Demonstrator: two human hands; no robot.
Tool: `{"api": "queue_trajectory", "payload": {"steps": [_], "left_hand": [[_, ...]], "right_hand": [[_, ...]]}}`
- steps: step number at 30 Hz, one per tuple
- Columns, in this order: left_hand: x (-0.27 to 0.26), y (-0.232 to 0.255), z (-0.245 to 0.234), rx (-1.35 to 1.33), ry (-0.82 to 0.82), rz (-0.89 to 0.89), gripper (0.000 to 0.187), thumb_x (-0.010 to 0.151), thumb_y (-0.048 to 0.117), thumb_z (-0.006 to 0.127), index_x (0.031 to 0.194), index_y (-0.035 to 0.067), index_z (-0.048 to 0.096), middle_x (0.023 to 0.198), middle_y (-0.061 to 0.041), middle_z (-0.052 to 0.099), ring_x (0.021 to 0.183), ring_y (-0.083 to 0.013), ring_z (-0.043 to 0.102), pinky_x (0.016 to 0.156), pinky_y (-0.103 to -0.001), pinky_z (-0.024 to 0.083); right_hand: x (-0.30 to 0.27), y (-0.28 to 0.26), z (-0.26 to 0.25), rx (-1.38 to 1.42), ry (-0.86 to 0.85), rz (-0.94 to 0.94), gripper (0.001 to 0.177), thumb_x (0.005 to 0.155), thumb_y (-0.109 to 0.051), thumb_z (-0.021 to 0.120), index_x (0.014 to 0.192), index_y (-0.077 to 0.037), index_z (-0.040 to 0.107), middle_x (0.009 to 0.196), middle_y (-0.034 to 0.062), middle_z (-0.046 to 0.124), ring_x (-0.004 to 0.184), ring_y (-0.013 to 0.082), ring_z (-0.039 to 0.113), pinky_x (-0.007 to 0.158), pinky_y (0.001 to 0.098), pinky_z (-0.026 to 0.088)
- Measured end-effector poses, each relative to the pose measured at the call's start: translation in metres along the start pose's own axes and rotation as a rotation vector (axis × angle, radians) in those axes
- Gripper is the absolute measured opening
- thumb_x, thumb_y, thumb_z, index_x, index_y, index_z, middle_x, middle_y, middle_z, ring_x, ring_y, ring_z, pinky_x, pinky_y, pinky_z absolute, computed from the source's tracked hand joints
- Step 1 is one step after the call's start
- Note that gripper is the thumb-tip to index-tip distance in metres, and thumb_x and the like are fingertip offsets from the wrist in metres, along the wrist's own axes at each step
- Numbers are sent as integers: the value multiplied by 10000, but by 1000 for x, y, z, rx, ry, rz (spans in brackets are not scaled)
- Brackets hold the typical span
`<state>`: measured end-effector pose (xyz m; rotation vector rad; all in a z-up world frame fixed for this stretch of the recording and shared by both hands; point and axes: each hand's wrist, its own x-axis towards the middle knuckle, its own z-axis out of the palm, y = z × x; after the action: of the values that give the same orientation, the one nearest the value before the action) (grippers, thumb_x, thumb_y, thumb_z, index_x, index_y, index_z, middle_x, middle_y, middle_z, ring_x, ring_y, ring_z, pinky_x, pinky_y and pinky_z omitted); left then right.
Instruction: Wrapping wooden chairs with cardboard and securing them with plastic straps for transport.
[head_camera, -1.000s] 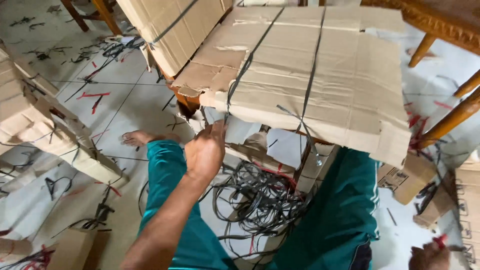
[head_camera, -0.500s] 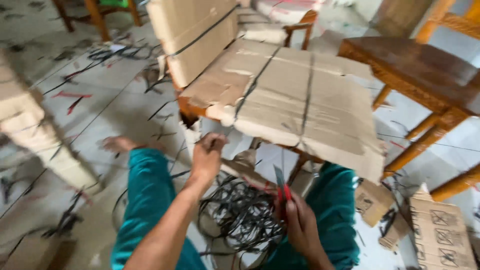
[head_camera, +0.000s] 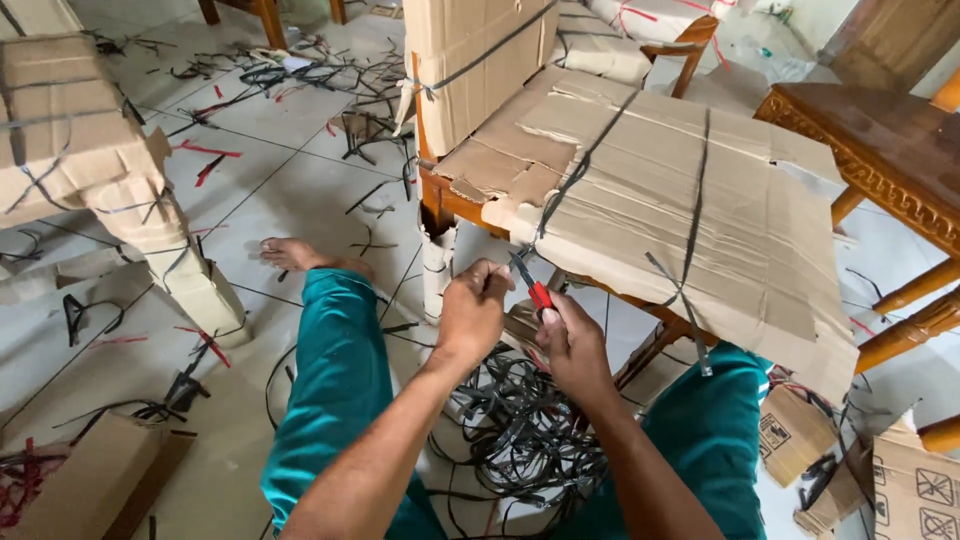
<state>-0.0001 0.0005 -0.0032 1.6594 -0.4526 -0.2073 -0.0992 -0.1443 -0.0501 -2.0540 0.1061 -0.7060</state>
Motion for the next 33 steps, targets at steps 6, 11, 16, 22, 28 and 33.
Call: {"api": "queue_trajectory", "payload": {"steps": [6,11,16,22,28,33], "left_hand": [[-8,4,9,71,124,106,283,1012,229,516,855,97,711,805,-189,725,853,-422,700,747,-458,542],[-18,9,13,227,225,247,227,1014,177,536,863,69,667,770,-228,715,854,-454,700,719,-511,543],[-17,-2,19,233,261,239,215,1015,166,546,868,80,677,740,-232,699,852,-477,686,695,-528,527],[-45,4,9,186,321,205,220,1021,238,560,867,162,698,713,-161,707,767,-380,710,749,-458,550],[-71,-25,-34,17,292,122,251,1033,260,552,940,68,685,775,-139,654,777,-277,621,757,-392,494],[-63,-24,-67,-306,165,-60,158,948,48,576,892,23,722,1033,-47,745,910,-151,588,849,-269,467]], "right_hand": [[0,-3,0,-110,21,-97,375,1073,-221,452,1351,-60,645,760,135,703,730,375,701,653,462,553],[4,-24,-8,-144,-13,-132,355,1067,-155,455,1345,-33,639,798,199,692,756,415,701,691,492,557],[12,-12,-7,-99,-27,-151,336,1055,-145,481,1318,-69,677,842,208,709,762,413,713,714,498,569],[-15,13,-18,-135,-92,-206,298,1021,-127,531,1262,-33,678,907,269,717,825,517,682,724,558,563],[-71,-17,-18,14,-121,54,453,1018,-313,469,1411,-151,627,1164,98,761,837,238,679,759,383,537],[-186,38,-74,68,114,228,475,933,-205,610,1386,-62,630,1256,82,746,1034,194,707,909,327,557]]}}
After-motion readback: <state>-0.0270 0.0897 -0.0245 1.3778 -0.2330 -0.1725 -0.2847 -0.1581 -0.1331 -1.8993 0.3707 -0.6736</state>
